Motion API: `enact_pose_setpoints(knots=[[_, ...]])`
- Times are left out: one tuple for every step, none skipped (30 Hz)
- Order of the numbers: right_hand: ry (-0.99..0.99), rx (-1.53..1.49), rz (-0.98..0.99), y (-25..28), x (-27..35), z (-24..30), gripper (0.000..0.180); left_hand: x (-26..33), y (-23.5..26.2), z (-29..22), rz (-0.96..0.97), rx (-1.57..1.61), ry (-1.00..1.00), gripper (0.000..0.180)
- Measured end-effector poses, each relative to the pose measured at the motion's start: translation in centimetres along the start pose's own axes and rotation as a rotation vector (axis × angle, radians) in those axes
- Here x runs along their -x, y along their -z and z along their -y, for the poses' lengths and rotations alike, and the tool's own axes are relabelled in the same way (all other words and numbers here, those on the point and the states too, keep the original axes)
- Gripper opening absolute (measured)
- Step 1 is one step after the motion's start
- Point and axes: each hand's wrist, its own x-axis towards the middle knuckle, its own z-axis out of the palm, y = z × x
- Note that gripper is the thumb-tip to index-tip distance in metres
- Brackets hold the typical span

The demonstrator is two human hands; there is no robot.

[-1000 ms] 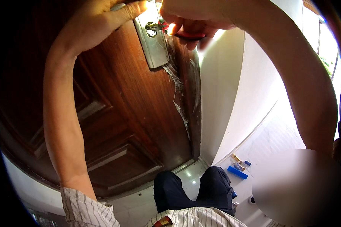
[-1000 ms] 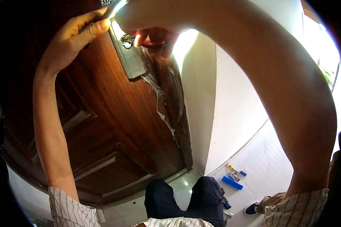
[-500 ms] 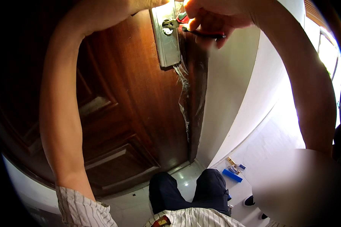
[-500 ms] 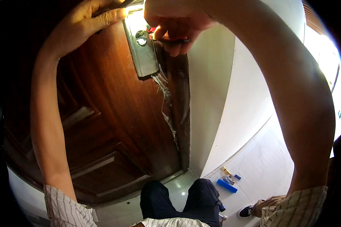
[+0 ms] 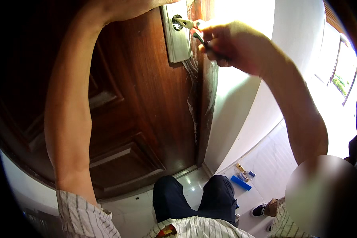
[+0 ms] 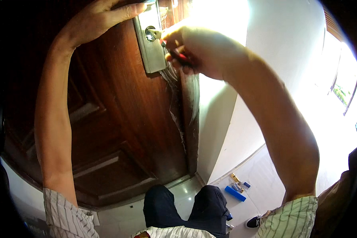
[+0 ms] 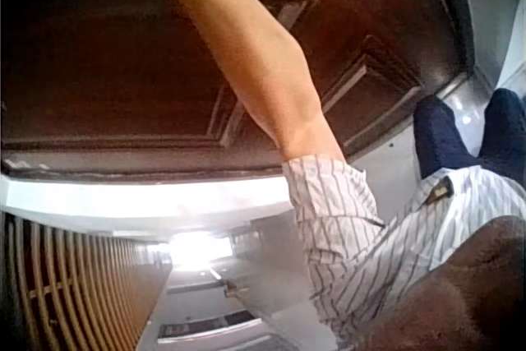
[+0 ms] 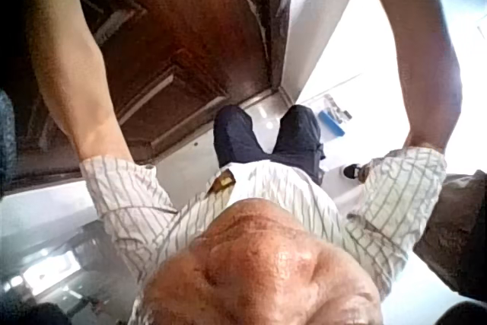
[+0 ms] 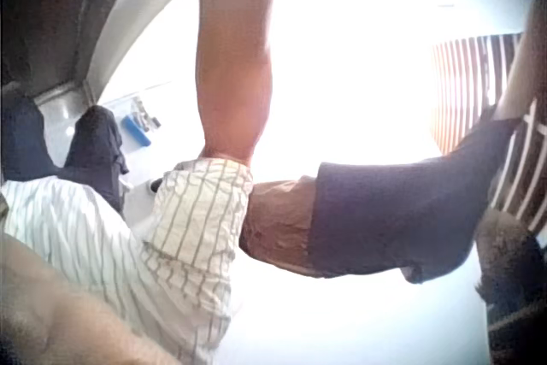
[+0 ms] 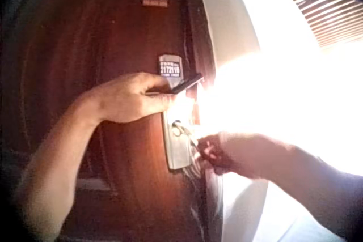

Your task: The person kneels in front of a wooden door and uses pliers to manipulate the internal mechanism of a broken lock cylinder. They repeatedly insert the pliers into the keyhole, twist, and pull while using a flashlight to illuminate the area. The person attempts to extract a broken key or internal component from the lock.

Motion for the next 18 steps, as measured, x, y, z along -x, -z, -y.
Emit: enact_pose_setpoints(knots=[[0.009,0.004,0.024,-0.6,0.5,-1.2,0.022,0.4,0.2,0.3,0.009,-0.024,0.002,0.049],[0.008,0.069,-0.041,-0.7,1.3,-2.3,0.022,0.3,0.0,0.3,-0.002,-0.022,0.025,0.049],[0.008,0.132,-0.103,-0.8,1.9,-3.6,0.029,0.3,-0.2,0.2,-0.014,-0.022,0.05,0.048],[0.035,0.075,-0.101,-1.0,2.4,-5.1,0.031,0.5,-0.2,0.2,-0.02,-0.032,0.083,0.048],[0.074,0.014,-0.087,-1.3,2.5,-6.2,0.033,0.8,0.5,-0.2,-0.031,-0.068,0.107,0.048],[0.139,-0.076,0.032,-1.0,2.1,-7.6,0.034,1.3,1.3,-0.6,-0.042,-0.106,0.134,0.049],[0.101,-0.094,-0.03,0.0,3.0,-8.6,0.033,0.1,-0.8,-0.1,-0.045,-0.062,0.11,0.049],[0.085,-0.1,-0.051,-0.4,3.1,-9.0,0.033,0.1,-0.7,-0.2,-0.046,-0.042,0.069,0.049],[0.069,-0.106,-0.073,-0.6,2.8,-9.5,0.033,0.1,-0.6,-0.2,-0.048,-0.022,0.027,0.05],[0.08,-0.109,-0.057,-0.8,2.5,-9.9,0.034,0.3,-0.4,-0.6,-0.048,-0.007,-0.011,0.05],[0.091,-0.13,-0.054,-1.1,2.3,-9.8,0.032,0.6,0.0,-1.0,-0.043,0.035,-0.026,0.05],[0.102,-0.151,-0.052,-1.4,2.1,-9.7,0.031,1.2,0.4,-1.6,-0.039,0.078,-0.043,0.05],[0.103,-0.174,-0.05,-1.7,1.6,-9.8,0.03,1.3,0.3,-1.6,-0.041,0.095,-0.043,0.05],[0.144,-0.171,-0.077,-2.0,1.4,-9.7,0.029,1.3,0.1,-1.6,-0.044,0.115,-0.044,0.049],[0.148,-0.158,-0.067,-2.0,1.1,-9.8,0.029,1.0,-0.2,-1.3,-0.061,0.105,-0.035,0.049],[0.159,-0.142,-0.054,-1.9,1.0,-9.6,0.029,1.0,-0.2,-1.3,-0.084,0.089,-0.028,0.048],[0.17,-0.126,-0.04,-1.9,0.8,-9.5,0.029,0.9,-0.2,-1.1,-0.078,0.081,-0.025,0.048],[0.146,-0.119,-0.028,-1.7,0.6,-9.2,0.031,0.8,-0.1,-0.8,-0.071,0.073,-0.022,0.048]])
